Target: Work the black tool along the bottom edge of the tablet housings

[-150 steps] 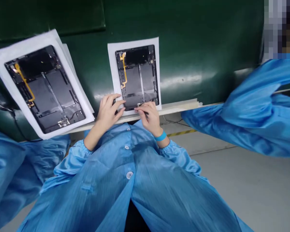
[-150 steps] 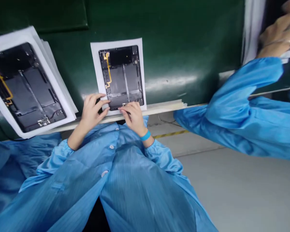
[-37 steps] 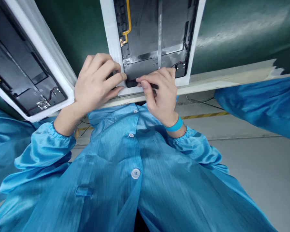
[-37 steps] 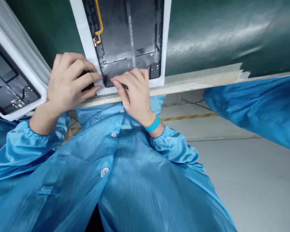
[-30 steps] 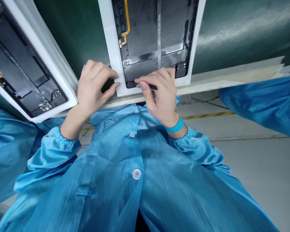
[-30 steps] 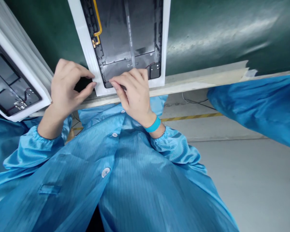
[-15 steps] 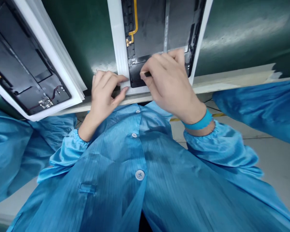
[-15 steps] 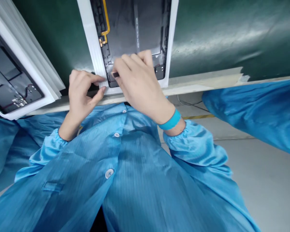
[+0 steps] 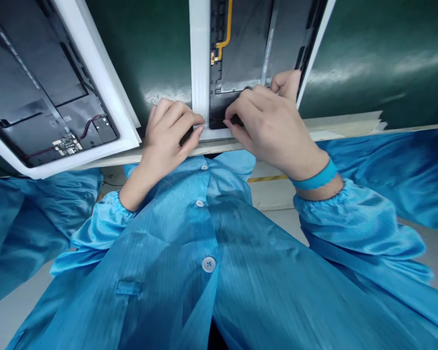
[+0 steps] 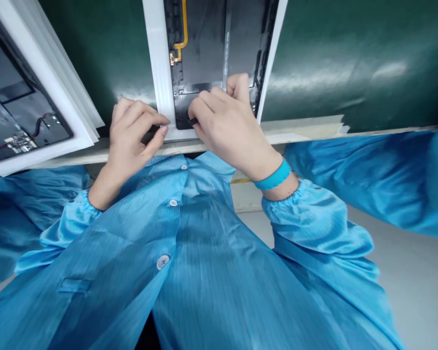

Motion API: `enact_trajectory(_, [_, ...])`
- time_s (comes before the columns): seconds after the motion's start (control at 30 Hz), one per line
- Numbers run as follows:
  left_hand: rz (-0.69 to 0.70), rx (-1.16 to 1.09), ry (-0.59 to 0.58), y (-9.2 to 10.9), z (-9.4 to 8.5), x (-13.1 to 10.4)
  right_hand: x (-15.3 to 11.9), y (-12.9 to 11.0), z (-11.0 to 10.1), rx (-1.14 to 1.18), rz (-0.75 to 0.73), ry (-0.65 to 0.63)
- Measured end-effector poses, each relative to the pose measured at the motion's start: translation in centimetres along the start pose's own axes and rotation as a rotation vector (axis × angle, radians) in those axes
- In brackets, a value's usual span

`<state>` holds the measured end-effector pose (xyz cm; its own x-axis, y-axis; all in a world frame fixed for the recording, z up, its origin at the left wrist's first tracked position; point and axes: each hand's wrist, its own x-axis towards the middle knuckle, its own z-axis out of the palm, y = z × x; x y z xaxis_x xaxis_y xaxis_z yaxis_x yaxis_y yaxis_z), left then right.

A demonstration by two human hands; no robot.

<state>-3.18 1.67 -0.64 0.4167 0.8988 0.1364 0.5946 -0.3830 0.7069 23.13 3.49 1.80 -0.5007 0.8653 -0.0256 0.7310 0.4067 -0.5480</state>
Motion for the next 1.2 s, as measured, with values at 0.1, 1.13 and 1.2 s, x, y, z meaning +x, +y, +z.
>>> enact_trajectory(0.1, [0.006, -0.004, 0.004, 0.0, 0.1, 0.0, -0.6, 0.7, 0.3, -0.019, -0.038, 0.024])
enact_trajectory(1.13, [-0.075, -0.017, 0.022, 1.3, 1.5, 2.1, -2.4, 1.0, 0.0, 0.119, 0.151, 0.059])
enact_trajectory(1.2, [-0.077, -0.014, 0.015, 1.5, 1.3, 2.3, -2.2, 0.6, -0.1, 0.132, 0.156, 0.05])
